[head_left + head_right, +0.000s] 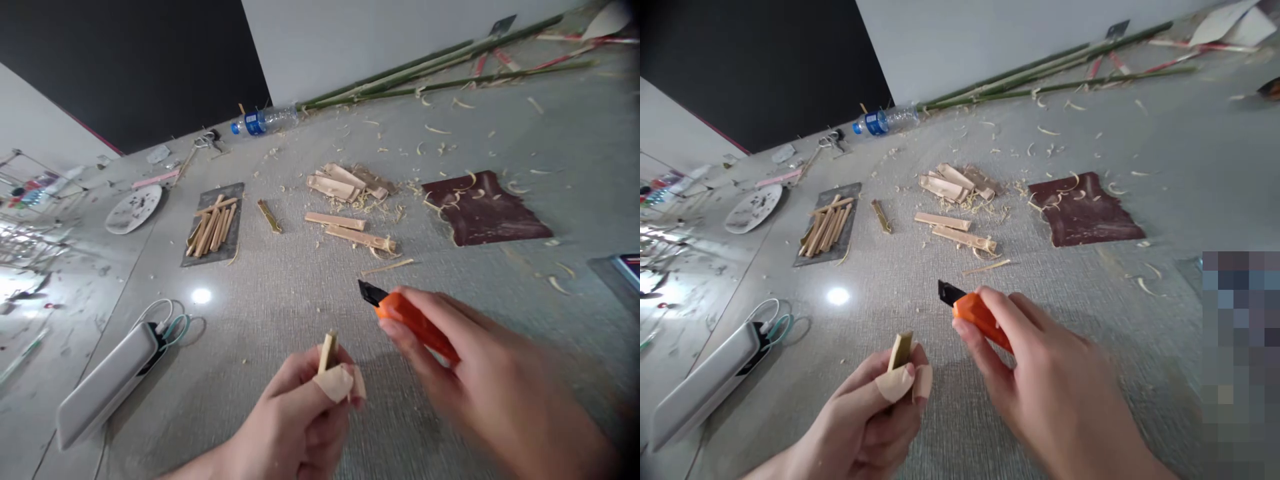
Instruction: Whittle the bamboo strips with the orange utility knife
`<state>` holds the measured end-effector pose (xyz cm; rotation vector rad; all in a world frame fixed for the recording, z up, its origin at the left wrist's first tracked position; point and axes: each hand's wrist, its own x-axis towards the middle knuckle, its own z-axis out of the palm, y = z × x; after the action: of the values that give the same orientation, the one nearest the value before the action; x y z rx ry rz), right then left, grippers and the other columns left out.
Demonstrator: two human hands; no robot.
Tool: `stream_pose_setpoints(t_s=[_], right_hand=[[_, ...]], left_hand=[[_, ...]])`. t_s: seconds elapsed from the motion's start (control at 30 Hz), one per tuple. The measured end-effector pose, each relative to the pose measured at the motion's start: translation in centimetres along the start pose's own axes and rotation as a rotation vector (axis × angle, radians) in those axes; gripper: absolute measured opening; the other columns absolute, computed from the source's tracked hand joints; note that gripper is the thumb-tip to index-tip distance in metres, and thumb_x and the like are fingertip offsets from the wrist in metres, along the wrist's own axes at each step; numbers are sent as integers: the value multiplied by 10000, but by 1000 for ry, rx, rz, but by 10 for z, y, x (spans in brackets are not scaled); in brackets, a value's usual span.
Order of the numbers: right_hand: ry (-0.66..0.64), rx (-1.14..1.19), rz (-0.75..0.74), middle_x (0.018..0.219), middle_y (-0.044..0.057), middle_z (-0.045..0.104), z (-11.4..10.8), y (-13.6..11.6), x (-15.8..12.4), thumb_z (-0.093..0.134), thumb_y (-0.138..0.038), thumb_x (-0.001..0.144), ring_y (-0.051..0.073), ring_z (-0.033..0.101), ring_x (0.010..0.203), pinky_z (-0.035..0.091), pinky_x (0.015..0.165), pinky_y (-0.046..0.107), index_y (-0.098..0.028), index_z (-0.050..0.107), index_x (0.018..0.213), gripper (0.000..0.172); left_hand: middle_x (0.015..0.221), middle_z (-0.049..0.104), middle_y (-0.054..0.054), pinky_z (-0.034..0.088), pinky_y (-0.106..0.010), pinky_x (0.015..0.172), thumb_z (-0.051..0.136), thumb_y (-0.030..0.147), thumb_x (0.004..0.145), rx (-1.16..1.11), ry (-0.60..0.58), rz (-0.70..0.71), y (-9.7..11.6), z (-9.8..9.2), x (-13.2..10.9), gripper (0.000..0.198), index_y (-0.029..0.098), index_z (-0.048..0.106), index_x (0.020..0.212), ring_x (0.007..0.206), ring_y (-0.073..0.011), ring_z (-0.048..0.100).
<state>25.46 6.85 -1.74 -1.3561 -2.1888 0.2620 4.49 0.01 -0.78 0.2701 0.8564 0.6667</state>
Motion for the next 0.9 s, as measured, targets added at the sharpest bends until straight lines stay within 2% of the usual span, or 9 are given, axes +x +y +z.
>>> stream_pose_setpoints(t_s=[0.07,0.13,0.3,0.43,0.67,0.9], right_hand=[[6,50,-10,877,-2,794,-1,-2,-2,486,-501,1077,195,757,632,508,507,302,-275,657,1060,284],[-1,87,-3,866,2,793,-2,-3,-4,485,-504,1074,192,751,618,503,497,300,-275,656,1042,288],[-48,165,0,917,-9,807,-1,-3,-4,508,-493,1066,175,767,659,527,532,276,-286,660,1078,258],[-69,168,3,886,-24,802,2,-4,-4,524,-499,1059,162,765,652,528,532,262,-287,652,1073,248],[-95,168,13,875,-30,806,4,-4,-4,511,-528,1059,167,768,642,528,516,261,-299,650,1066,268],[-90,162,19,919,-12,814,5,-4,-6,518,-538,1050,183,782,690,548,540,267,-300,654,1084,276]], left_hand=[[511,353,92,269,-142,353,606,557,974,0,-31,26,2,-5,1,382,189,640,878,384,-53,217],[534,368,78,315,-148,371,566,523,998,19,-15,49,4,-9,3,382,173,661,880,402,-59,244],[536,354,76,276,-131,354,541,501,1003,6,46,0,6,-11,6,373,173,675,886,410,-59,220],[582,361,78,230,-123,322,565,510,956,-71,5,-17,7,-13,3,340,194,689,931,404,-50,181],[593,359,81,249,-117,334,597,507,897,-90,-22,-23,11,-11,2,334,180,665,913,409,-46,179],[576,349,80,172,-155,350,601,629,804,-40,14,20,13,-8,0,469,175,641,915,416,-48,184]])
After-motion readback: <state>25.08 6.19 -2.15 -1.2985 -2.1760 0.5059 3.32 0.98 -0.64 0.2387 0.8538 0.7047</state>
